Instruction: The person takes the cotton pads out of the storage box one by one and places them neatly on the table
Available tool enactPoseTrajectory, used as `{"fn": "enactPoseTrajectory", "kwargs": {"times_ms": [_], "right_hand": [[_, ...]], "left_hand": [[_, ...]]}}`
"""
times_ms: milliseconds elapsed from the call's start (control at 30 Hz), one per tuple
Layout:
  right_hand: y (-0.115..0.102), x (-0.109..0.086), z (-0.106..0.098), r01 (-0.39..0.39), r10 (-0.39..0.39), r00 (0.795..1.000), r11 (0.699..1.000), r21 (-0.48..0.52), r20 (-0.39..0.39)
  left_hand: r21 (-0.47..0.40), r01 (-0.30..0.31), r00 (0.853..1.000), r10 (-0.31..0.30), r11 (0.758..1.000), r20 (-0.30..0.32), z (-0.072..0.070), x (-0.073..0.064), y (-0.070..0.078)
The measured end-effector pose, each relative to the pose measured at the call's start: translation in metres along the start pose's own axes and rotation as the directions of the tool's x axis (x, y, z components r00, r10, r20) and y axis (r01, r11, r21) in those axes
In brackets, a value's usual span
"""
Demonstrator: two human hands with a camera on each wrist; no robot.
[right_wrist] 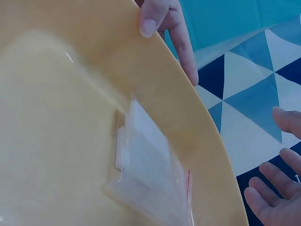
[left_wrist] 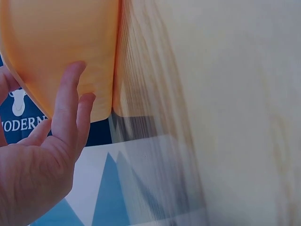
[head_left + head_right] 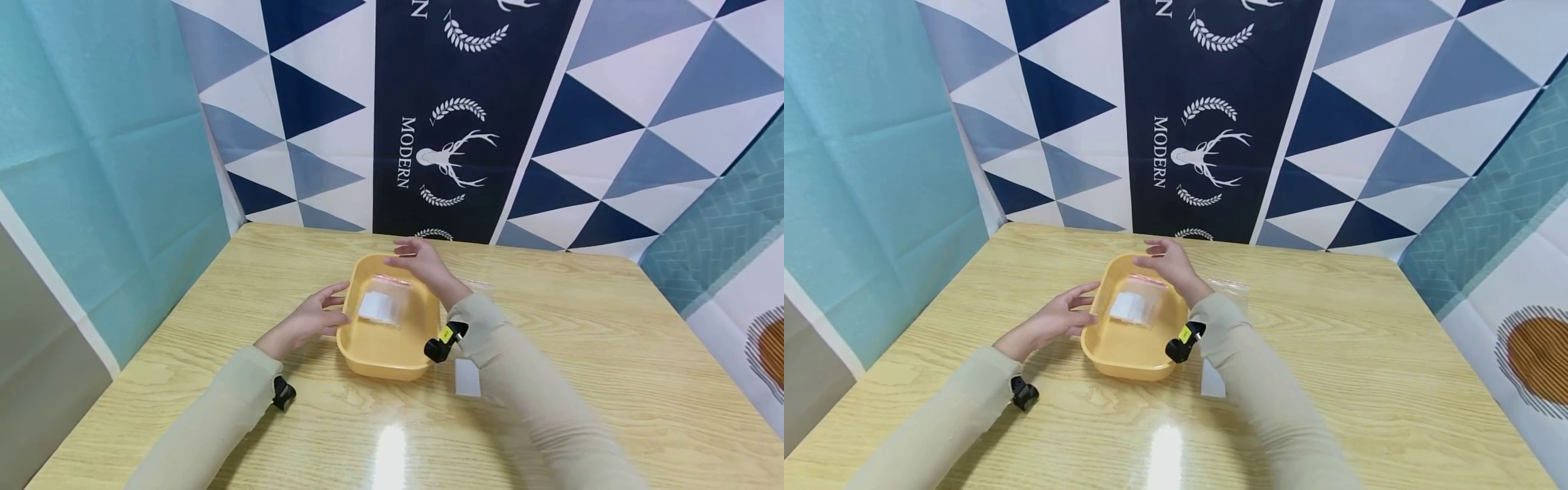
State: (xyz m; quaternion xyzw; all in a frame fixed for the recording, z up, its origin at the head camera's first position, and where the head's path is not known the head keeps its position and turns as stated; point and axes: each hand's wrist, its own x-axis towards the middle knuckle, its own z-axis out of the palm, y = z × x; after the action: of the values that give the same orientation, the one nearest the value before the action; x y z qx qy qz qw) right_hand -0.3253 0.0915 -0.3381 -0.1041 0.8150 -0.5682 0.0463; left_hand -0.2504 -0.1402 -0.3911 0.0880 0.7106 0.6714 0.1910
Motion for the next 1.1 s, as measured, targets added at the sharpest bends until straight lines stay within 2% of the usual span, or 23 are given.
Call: {"fn": "enactPoseTrajectory", "kwargs": {"times_ms": [233, 533, 667, 867, 1000, 1100], "right_hand": [[0.006, 0.009, 0.008, -0.043, 0.043, 0.999, 0.999, 0.015, -0.002], [0.013, 0.011, 0.02, -0.094, 0.094, 0.995, 0.996, -0.011, 0.031], [0.016, 0.012, 0.023, -0.106, 0.113, 0.991, 0.991, -0.085, 0.078], [0.021, 0.01, 0.025, -0.06, 0.095, 0.98, 0.978, -0.198, 0.172], [0.024, 0.01, 0.027, -0.017, 0.078, 0.966, 0.971, -0.24, 0.247], [0.025, 0.011, 0.028, 0.019, 0.079, 0.945, 0.955, -0.296, 0.317]], "left_hand": [[0.0, 0.014, 1.0, -0.014, 1.0, -0.011, -0.001, 0.0, 0.001], [-0.006, 0.007, 1.0, -0.007, 1.0, -0.013, 0.0, 0.001, 0.001], [-0.005, 0.021, 1.0, -0.022, 1.0, -0.022, 0.0, 0.0, -0.001], [-0.008, 0.024, 0.999, -0.024, 1.0, -0.027, 0.0, 0.0, 0.0], [-0.018, 0.031, 0.999, -0.032, 0.999, -0.031, 0.0, 0.001, 0.0], [-0.013, 0.036, 0.999, -0.036, 0.999, -0.038, 0.0, 0.001, 0.0]]}}
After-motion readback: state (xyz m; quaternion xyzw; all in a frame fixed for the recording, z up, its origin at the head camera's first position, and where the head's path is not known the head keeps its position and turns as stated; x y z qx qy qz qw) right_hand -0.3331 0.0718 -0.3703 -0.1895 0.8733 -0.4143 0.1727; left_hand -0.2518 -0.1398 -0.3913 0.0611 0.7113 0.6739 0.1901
